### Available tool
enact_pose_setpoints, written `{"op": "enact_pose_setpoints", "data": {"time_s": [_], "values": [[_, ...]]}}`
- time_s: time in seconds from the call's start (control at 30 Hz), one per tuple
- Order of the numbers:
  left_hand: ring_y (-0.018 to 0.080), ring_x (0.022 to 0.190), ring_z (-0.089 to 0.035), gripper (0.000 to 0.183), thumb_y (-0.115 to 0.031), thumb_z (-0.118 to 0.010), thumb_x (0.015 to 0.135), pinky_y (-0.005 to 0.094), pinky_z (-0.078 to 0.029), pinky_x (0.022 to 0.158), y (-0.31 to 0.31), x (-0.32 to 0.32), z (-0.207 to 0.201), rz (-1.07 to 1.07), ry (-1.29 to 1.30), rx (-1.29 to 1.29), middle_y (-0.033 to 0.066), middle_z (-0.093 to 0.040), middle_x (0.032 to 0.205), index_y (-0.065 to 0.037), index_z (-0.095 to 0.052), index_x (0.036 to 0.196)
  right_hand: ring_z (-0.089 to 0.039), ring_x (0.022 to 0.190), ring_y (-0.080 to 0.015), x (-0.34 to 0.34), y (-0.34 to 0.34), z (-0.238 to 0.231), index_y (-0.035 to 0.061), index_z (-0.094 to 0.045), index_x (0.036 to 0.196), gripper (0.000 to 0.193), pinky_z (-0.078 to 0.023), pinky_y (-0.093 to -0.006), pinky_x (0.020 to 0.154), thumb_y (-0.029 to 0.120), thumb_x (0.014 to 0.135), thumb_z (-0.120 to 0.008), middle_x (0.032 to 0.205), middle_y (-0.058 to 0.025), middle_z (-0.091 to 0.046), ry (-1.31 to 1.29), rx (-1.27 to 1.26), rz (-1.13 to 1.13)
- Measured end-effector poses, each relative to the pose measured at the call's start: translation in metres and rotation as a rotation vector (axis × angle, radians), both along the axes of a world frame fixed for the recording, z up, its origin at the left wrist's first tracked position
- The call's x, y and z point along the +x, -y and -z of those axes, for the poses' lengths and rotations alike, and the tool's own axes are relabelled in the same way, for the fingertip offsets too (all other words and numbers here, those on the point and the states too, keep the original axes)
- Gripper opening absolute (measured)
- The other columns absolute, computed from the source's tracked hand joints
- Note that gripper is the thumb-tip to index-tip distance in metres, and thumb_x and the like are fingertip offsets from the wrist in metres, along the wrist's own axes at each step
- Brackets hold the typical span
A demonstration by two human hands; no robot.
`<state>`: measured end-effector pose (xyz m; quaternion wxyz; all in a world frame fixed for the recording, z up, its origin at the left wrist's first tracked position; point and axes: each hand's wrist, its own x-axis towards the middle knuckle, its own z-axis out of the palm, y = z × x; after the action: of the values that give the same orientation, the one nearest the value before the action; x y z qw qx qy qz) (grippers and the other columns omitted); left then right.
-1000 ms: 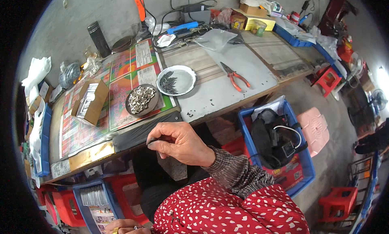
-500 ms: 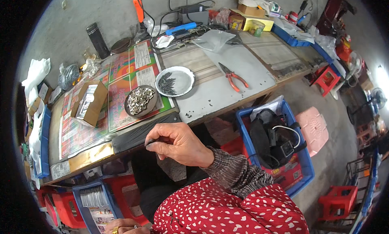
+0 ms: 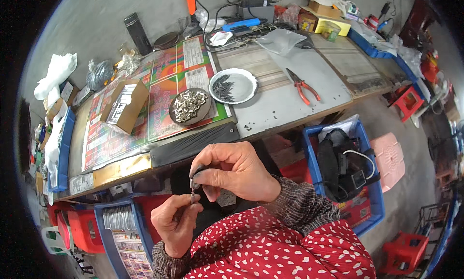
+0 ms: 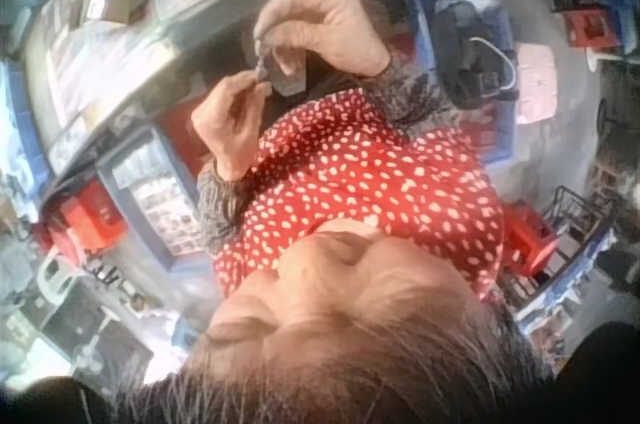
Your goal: The person assembles small metal components by hand, joining the pieces together and taking parts from dishes and boxes on the work table.
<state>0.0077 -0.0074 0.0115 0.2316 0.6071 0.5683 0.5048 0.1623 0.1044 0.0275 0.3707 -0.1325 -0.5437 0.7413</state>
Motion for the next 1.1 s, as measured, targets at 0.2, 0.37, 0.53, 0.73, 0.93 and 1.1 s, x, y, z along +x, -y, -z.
{"op": "enact_pose_setpoints", "data": {"time_s": [0.2, 0.37, 0.53, 0.73, 0.93, 1.1], "values": [[0.0038, 0.048, -0.052, 0.012, 0.01, -0.062, 0.076, 0.0168, -0.037, 0.041, 0.0, -0.001, 0.007, -0.018, 0.03, 0.041, 0.0069, -0.063, 0.069, 0.005, -0.062, 0.086, -0.059, 0.059, -0.0169, -0.008, 0.001, 0.004, -0.007, -0.059, 0.087, 0.008, -0.05, -0.0238, 0.05, 0.0, 0.082, -0.061, 0.085, -0.0158, -0.058, -0.064, -0.079, -0.063], [0.0037, 0.049, -0.052, 0.011, 0.009, -0.063, 0.076, 0.0167, -0.037, 0.041, 0.002, -0.003, 0.009, -0.032, 0.004, 0.045, 0.0063, -0.063, 0.069, 0.005, -0.063, 0.087, -0.059, 0.059, -0.0163, -0.01, 0.003, 0.004, -0.0072, -0.059, 0.086, 0.009, -0.05, -0.0235, 0.05, 0.001, 0.082, -0.061, 0.084, -0.015, -0.057, -0.052, -0.072, -0.071], [0.004, 0.05, -0.053, 0.011, 0.008, -0.064, 0.076, 0.0169, -0.038, 0.042, 0.002, -0.002, 0.009, -0.034, 0.015, 0.055, 0.0059, -0.063, 0.069, 0.005, -0.063, 0.087, -0.057, 0.059, -0.0087, -0.011, 0.003, 0.007, -0.0023, -0.059, 0.088, 0.007, -0.046, -0.0195, 0.05, 0.004, 0.085, -0.06, 0.082, -0.0057, -0.058, -0.046, -0.052, -0.079], [0.0088, 0.056, -0.058, 0.011, 0.006, -0.066, 0.074, 0.0202, -0.044, 0.05, -0.002, 0.0, 0.009, -0.05, -0.06, 0.131, 0.0084, -0.064, 0.07, 0.004, -0.063, 0.085, -0.057, 0.061, -0.0086, -0.009, 0.004, 0.005, -0.0025, -0.058, 0.088, 0.007, -0.046, -0.0193, 0.052, 0.003, 0.085, -0.06, 0.081, -0.0055, -0.058, 0.016, 0.045, -0.047], [0.0183, 0.054, -0.06, 0.013, 0.004, -0.068, 0.071, 0.0247, -0.046, 0.05, -0.007, 0.006, 0.01, -0.136, -0.097, 0.195, 0.0097, -0.063, 0.07, -0.001, -0.063, 0.082, -0.057, 0.062, -0.0078, -0.011, 0.005, 0.004, -0.0027, -0.057, 0.088, 0.006, -0.047, -0.0201, 0.053, 0.002, 0.085, -0.06, 0.081, -0.0051, -0.058, 0.019, 0.191, 0.027], [0.0181, 0.054, -0.06, 0.013, 0.005, -0.067, 0.072, 0.0248, -0.045, 0.049, -0.006, 0.003, 0.013, -0.148, -0.084, 0.152, 0.0096, -0.063, 0.069, -0.001, -0.062, 0.082, -0.057, 0.062, -0.0068, -0.01, 0.003, 0.007, -0.0021, -0.057, 0.089, 0.005, -0.046, -0.0197, 0.053, 0.002, 0.086, -0.059, 0.081, -0.0039, -0.058, 0.076, 0.192, 0.052]]}}
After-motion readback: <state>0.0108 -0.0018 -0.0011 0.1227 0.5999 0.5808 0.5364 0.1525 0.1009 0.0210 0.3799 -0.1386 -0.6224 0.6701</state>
